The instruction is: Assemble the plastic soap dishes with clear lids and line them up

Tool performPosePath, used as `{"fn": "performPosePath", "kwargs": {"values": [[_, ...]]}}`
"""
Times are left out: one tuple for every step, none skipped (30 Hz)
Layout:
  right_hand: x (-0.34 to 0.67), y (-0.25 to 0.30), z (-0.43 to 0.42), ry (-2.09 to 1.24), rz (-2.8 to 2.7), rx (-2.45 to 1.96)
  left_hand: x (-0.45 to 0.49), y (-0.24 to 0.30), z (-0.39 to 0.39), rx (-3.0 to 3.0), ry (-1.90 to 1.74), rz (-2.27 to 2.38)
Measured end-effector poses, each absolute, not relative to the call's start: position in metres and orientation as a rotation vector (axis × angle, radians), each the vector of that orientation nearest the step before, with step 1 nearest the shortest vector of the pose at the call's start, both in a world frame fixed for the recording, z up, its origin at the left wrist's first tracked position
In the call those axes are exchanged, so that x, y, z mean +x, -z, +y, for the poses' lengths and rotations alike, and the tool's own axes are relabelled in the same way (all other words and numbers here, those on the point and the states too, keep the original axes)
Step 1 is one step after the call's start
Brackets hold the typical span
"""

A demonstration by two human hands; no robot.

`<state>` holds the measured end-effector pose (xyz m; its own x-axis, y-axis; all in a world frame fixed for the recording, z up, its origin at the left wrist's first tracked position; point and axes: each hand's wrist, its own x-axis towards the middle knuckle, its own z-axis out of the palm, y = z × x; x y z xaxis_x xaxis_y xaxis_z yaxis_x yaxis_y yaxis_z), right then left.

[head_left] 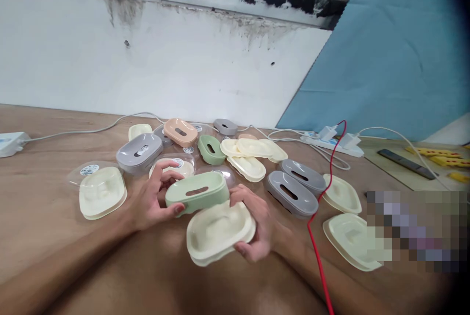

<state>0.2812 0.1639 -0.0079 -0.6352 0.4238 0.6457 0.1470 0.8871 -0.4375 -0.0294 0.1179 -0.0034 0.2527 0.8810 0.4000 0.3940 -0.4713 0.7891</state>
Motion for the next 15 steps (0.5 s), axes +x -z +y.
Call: {"fn": "performPosePath", "kwargs": {"values": [[0.283, 0.007, 0.164, -0.478, -2.277, -0.424, -0.030, 0.003, 0.117, 2.049, -1.150, 1.144], [0.285, 0.006, 0.165, -0.543, -2.287, -0.446, -0.030, 0.003, 0.116, 2.115, -1.132, 1.152], [0.286, 0.005, 0.165, -0.611, -2.285, -0.480, -0.030, 0.003, 0.115, 2.175, -1.111, 1.171], [0.288, 0.005, 0.165, -0.650, -2.299, -0.545, -0.030, 0.002, 0.114, 2.227, -1.088, 1.185], [0.290, 0.006, 0.165, -0.676, -2.311, -0.604, -0.029, 0.002, 0.113, 2.270, -1.072, 1.184], [0.290, 0.008, 0.164, -0.698, -2.320, -0.649, -0.028, 0.002, 0.113, 2.307, -1.057, 1.169], [0.291, 0.010, 0.164, -0.719, -2.322, -0.677, -0.027, 0.001, 0.112, 2.337, -1.045, 1.145], [0.291, 0.012, 0.164, -0.740, -2.322, -0.689, -0.025, 0.000, 0.112, 2.361, -1.032, 1.117], [0.290, 0.015, 0.165, -0.759, -2.316, -0.696, -0.024, -0.001, 0.112, 2.381, -1.013, 1.088], [0.289, 0.017, 0.165, -0.776, -2.306, -0.703, -0.022, -0.002, 0.111, 2.396, -0.988, 1.063], [0.287, 0.019, 0.165, -0.792, -2.298, -0.712, -0.020, -0.003, 0.111, 2.406, -0.957, 1.044], [0.286, 0.020, 0.165, -0.801, -2.291, -0.721, -0.018, -0.004, 0.111, 2.413, -0.922, 1.029], [0.285, 0.020, 0.166, -0.801, -2.293, -0.729, -0.017, -0.005, 0.110, 2.416, -0.888, 1.025], [0.284, 0.019, 0.166, -0.794, -2.307, -0.736, -0.017, -0.005, 0.110, 2.416, -0.856, 1.032], [0.284, 0.017, 0.166, -0.781, -2.337, -0.737, -0.017, -0.006, 0.110, 2.413, -0.823, 1.047]]}}
